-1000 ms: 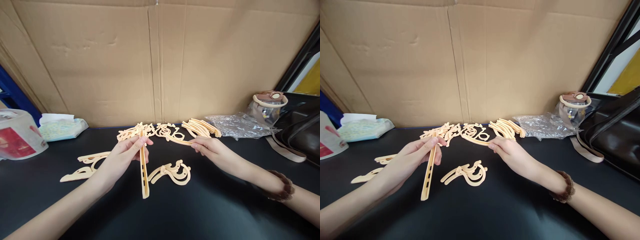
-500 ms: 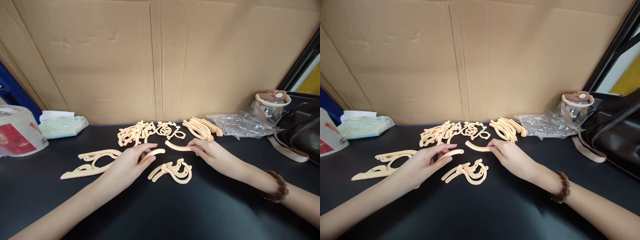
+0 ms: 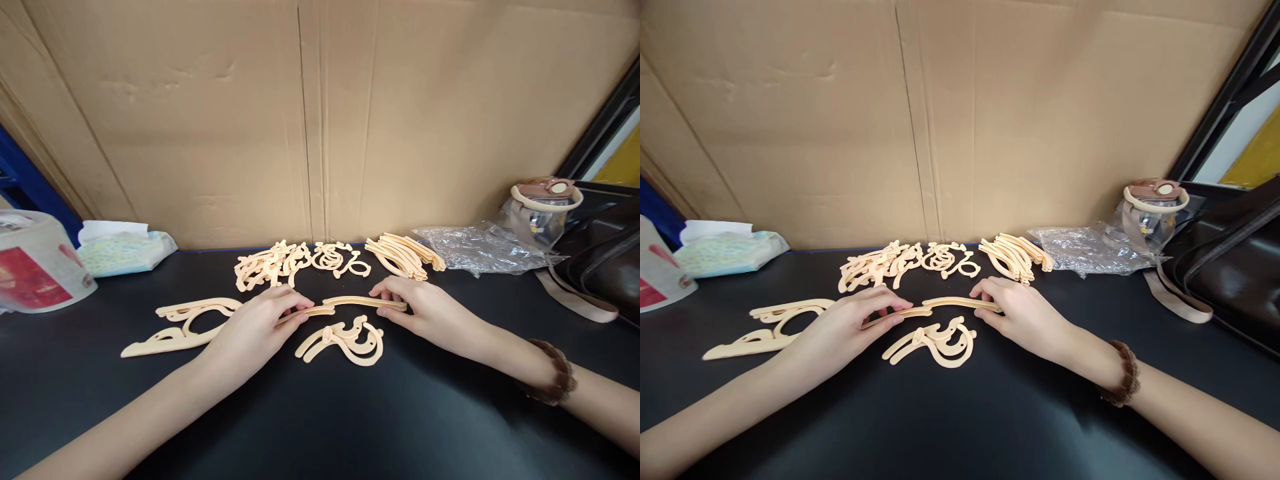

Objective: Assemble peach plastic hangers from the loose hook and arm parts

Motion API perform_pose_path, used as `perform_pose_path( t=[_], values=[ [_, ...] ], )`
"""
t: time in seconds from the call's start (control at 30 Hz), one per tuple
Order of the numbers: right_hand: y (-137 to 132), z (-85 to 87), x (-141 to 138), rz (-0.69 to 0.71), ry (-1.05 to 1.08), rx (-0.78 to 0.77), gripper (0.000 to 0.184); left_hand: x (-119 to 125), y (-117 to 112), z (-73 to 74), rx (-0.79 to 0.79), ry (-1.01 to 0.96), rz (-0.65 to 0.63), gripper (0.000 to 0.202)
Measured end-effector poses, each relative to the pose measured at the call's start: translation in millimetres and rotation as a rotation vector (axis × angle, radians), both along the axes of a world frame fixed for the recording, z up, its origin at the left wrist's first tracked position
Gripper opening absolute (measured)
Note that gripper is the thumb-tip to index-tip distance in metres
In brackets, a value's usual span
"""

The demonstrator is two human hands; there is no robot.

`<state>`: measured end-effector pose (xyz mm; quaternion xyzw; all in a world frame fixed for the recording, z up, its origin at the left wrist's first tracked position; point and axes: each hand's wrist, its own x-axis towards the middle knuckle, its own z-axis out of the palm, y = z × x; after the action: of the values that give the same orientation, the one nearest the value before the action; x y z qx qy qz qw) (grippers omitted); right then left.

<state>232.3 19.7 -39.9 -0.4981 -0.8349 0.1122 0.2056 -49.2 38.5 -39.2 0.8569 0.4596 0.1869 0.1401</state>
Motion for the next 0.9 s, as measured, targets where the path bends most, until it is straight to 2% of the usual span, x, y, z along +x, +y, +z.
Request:
perform_pose_path(
  t=[0.2, 0.4, 0.57, 0.77, 0.9],
  values=[
    [-8, 8.9, -5, 0.107, -0.043, 0.123, 0.024, 3, -3, 3.8, -0.047, -0.082, 0.009, 0.026],
    [-21, 14.6, -14, 0.389, -0.139, 0.222, 0.026, 9, -7, 9.6, -0.162, -0.223, 0.048, 0.026],
    [-28, 12.8, -19, 0.42, -0.187, 0.267, 0.014, 12, -12, 13.7, -0.182, -0.241, 0.073, 0.032],
    [-29, 9.4, -21, 0.431, -0.183, 0.328, 0.016, 13, -15, 10.4, -0.19, -0.246, 0.044, 0.026],
    [-29, 7.8, -21, 0.439, -0.193, 0.354, 0.018, 16, -18, 13.1, -0.106, -0.121, 0.014, 0.024]
  ],
)
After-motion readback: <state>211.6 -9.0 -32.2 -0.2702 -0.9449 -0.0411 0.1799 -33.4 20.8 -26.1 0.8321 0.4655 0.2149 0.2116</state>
